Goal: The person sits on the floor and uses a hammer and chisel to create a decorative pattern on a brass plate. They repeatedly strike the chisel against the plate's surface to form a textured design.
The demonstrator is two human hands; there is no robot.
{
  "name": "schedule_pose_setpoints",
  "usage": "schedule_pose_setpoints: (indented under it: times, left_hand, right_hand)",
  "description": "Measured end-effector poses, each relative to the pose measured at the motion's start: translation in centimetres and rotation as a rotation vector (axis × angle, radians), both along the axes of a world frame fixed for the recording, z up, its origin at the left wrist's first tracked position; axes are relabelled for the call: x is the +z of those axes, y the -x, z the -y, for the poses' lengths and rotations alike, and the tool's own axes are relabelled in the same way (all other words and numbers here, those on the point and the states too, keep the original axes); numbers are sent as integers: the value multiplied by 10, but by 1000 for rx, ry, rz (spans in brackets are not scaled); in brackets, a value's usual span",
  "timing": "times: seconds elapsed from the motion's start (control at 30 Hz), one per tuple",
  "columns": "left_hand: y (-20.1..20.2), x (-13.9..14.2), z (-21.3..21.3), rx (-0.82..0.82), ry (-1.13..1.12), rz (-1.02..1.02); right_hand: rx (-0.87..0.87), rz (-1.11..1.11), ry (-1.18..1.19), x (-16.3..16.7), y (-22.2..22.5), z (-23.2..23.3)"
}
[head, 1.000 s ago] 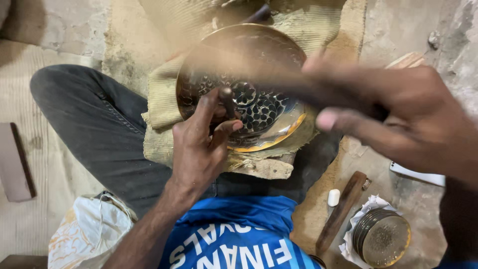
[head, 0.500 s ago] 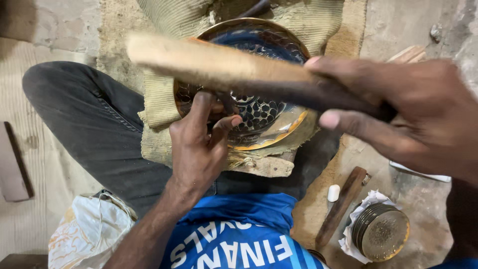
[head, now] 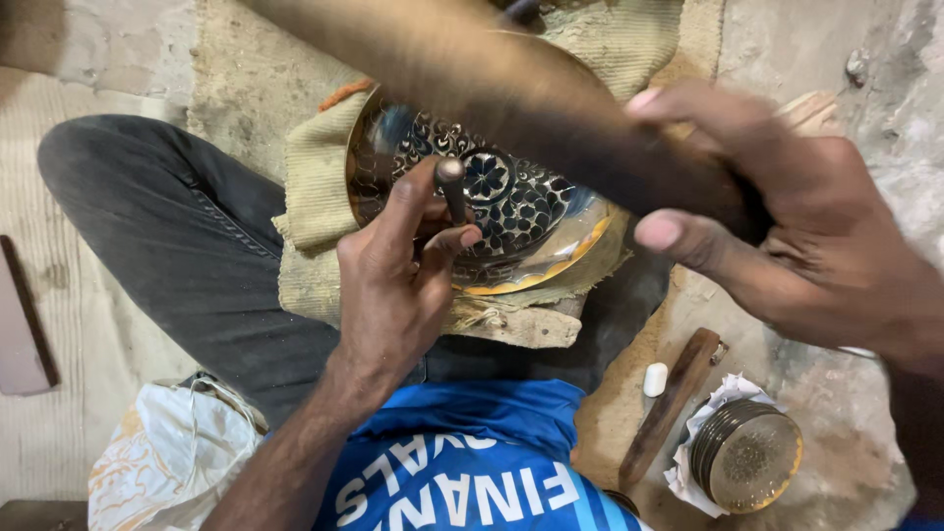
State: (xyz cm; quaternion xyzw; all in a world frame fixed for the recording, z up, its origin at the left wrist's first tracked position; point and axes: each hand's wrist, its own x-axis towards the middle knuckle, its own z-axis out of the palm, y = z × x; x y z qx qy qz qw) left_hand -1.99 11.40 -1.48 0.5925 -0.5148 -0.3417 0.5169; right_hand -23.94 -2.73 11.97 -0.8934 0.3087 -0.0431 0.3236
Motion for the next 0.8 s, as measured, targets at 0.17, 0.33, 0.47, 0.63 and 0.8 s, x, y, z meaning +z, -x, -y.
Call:
schedule_pose_setpoints:
  times: [0.17,0.33,0.47,0.63,0.8]
  left_hand:
    - [0,0,0,3,-7,41]
    - [0,1,2,-4,-16,12]
    - [-3,6,3,-38,24,66]
    - [-11,7,13,-184,13,36]
    - [-8,1,17,-199,24,47]
  right_hand:
    - [34,-69,-9,-6,17,3]
    - [-10,-188,-41,-7,20,1]
    - [52,-84,-29,-9,25,-1]
    - [-73,35,71,-18,43,-9]
    - [-393,267,-65,-29,31,-17]
